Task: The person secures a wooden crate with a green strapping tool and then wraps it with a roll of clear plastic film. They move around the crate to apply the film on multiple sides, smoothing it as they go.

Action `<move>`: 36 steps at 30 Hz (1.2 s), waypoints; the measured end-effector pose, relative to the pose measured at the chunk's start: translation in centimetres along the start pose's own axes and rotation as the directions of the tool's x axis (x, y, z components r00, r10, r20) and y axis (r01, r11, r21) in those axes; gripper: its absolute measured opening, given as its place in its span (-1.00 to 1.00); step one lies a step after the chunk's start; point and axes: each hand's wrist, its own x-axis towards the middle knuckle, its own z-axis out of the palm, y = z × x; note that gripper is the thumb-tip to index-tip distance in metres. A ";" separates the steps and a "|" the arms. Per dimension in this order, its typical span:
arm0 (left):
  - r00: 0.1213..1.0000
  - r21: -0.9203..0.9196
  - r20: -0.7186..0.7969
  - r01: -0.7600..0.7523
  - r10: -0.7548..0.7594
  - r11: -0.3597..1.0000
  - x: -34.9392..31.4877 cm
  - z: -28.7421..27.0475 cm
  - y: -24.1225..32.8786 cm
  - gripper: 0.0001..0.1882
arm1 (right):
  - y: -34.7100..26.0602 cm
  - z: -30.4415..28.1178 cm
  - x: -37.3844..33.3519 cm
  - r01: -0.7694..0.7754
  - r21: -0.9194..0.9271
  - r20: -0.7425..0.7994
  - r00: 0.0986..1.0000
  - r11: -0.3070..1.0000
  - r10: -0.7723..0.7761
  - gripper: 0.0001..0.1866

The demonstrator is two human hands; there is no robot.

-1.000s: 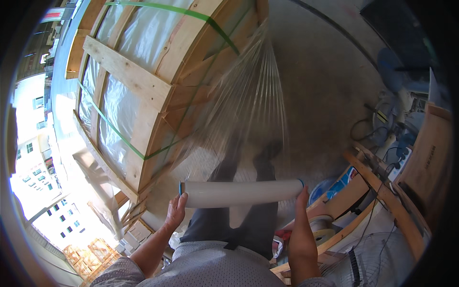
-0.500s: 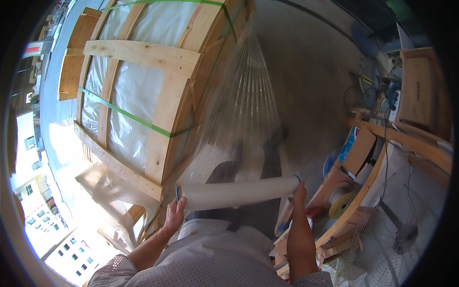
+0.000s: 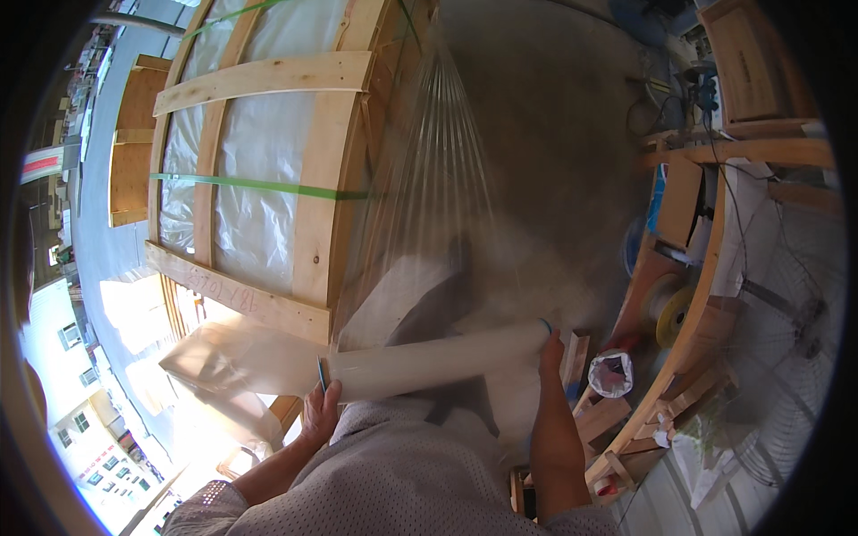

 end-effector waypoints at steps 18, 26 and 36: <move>0.983 0.133 0.133 -0.143 0.125 0.981 2.8 -7.9 -10.4 -0.46 | 19.1 12.2 -11.9 -0.127 0.091 -0.108 0.985 0.988 0.136 -0.20; 0.874 0.261 0.411 -0.384 0.258 0.886 10.2 -16.9 -13.5 -0.59 | 25.6 20.8 -22.2 -0.247 0.234 -0.208 0.932 0.940 0.297 -0.18; 0.754 0.329 0.563 -0.580 0.338 0.745 15.4 -24.2 -13.4 -0.53 | 31.5 30.5 -33.8 -0.388 0.473 -0.107 0.866 0.791 0.488 -0.20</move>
